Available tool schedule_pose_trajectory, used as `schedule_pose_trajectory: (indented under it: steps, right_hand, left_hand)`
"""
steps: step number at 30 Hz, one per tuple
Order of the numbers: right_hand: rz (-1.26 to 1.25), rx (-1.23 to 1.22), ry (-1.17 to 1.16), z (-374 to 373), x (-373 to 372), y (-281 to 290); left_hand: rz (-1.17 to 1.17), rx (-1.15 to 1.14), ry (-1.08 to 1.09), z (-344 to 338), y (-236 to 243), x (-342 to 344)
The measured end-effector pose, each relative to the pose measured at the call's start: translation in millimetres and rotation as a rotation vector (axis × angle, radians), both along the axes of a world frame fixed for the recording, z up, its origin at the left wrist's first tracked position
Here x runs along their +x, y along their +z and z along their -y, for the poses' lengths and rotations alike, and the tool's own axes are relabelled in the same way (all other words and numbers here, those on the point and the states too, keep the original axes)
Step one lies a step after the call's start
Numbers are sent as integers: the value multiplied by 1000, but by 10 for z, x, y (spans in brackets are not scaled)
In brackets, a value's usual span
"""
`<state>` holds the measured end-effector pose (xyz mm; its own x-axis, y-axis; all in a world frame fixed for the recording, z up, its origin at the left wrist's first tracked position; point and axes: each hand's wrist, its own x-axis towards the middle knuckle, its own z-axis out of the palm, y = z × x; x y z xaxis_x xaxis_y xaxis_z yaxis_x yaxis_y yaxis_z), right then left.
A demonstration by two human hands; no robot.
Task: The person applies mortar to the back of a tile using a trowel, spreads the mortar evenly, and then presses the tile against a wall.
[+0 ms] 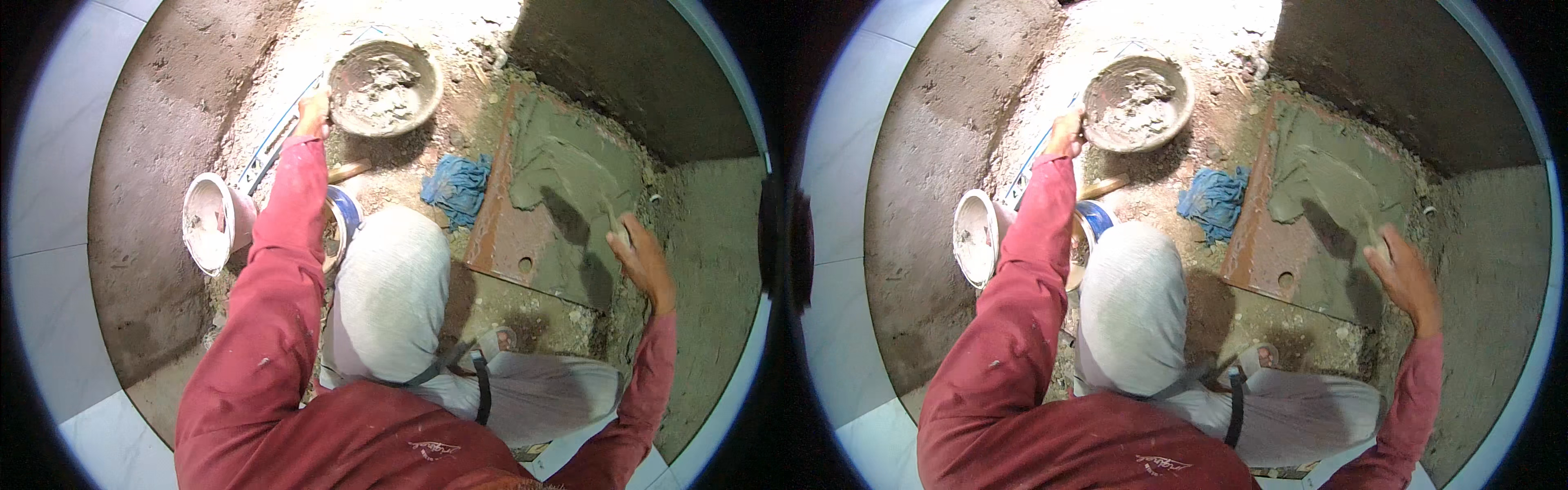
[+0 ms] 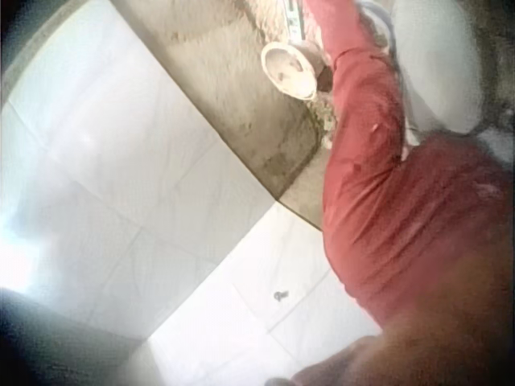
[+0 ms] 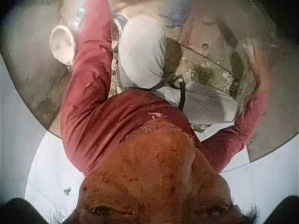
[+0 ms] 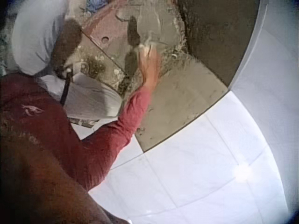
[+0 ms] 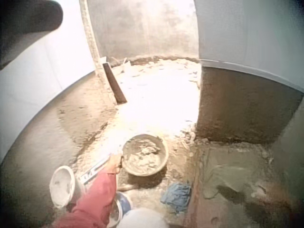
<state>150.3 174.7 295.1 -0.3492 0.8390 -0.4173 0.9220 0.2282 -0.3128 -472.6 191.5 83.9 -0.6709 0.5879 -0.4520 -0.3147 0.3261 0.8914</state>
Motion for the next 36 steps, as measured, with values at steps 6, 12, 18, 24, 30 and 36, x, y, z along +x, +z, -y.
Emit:
schedule_pose_trajectory:
  steps: [6,12,18,24,30,36]
  right_hand:
    - [-23,657,547,-776,-1395,-325]
    - [184,777,527,-1199,-2908,-1144]
    - [79,881,623,-811,-3162,-1509]
    - [331,938,819,-942,-2796,-1137]
    - [530,856,615,-989,-3191,-1016]
    - [492,721,431,-660,-3182,-1346]
  left_hand:
    - [-55,439,-29,127,22,497]
    - [-249,454,-139,116,180,880]
    - [-265,437,-99,214,205,876]
    - [-325,458,-80,170,168,913]
    - [-528,471,-126,89,431,1304]
    - [-447,399,-175,127,520,1442]
